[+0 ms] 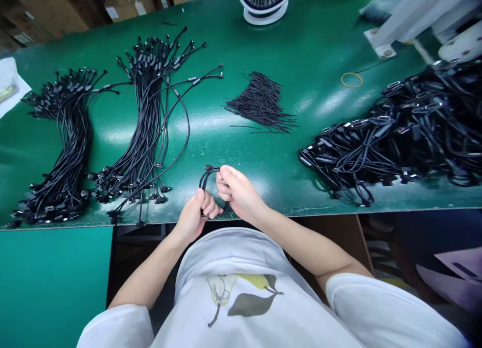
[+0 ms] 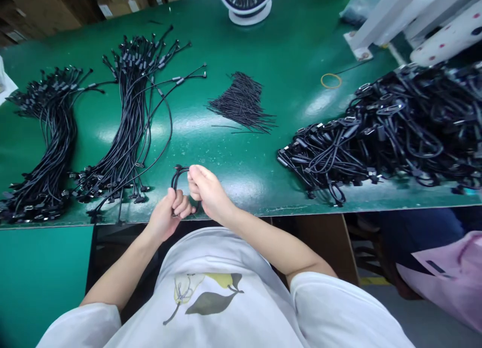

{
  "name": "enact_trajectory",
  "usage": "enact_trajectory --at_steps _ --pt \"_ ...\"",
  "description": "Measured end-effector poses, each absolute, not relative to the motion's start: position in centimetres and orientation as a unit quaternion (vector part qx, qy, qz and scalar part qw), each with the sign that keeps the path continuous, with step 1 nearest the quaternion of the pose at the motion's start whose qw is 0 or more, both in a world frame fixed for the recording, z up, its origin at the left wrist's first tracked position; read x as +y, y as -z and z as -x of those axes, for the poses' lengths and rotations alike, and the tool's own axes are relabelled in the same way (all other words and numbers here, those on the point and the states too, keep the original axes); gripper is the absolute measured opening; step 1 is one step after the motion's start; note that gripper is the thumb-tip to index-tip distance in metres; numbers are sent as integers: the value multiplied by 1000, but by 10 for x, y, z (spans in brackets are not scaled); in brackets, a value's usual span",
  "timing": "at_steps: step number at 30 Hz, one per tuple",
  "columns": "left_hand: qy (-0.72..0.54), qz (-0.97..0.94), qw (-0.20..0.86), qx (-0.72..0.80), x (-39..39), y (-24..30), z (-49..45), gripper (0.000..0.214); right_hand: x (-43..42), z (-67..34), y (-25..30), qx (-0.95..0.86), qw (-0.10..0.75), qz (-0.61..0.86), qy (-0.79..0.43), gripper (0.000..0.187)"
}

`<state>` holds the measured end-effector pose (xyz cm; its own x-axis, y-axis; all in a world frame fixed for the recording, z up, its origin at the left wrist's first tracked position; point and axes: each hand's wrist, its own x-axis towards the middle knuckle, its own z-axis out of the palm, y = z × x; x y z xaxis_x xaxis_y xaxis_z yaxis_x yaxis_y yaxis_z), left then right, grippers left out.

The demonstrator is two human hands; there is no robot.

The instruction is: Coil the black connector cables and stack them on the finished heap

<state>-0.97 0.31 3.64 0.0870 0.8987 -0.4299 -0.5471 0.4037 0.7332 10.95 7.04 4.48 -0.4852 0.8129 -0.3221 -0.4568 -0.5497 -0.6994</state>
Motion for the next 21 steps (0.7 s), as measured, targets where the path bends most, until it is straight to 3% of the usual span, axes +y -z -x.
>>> enact_trajectory --at_steps 4,9,12,15,21 --pt "-519 -235 673 472 2 -31 4 56 65 -100 -45 -319 461 347 -752 40" --pt "-472 -162 710 496 -3 -27 1 59 60 -92 -49 -318 379 306 -813 43" --pt "-472 -142 712 500 -5 -28 -1 50 59 -87 -47 -287 411 318 -805 43" --pt "-446 -178 735 479 -4 -30 1 55 64 -87 -42 -252 429 307 -811 46" --pt "-337 -295 778 441 -8 -23 9 42 75 -96 -32 -239 316 295 -870 50"
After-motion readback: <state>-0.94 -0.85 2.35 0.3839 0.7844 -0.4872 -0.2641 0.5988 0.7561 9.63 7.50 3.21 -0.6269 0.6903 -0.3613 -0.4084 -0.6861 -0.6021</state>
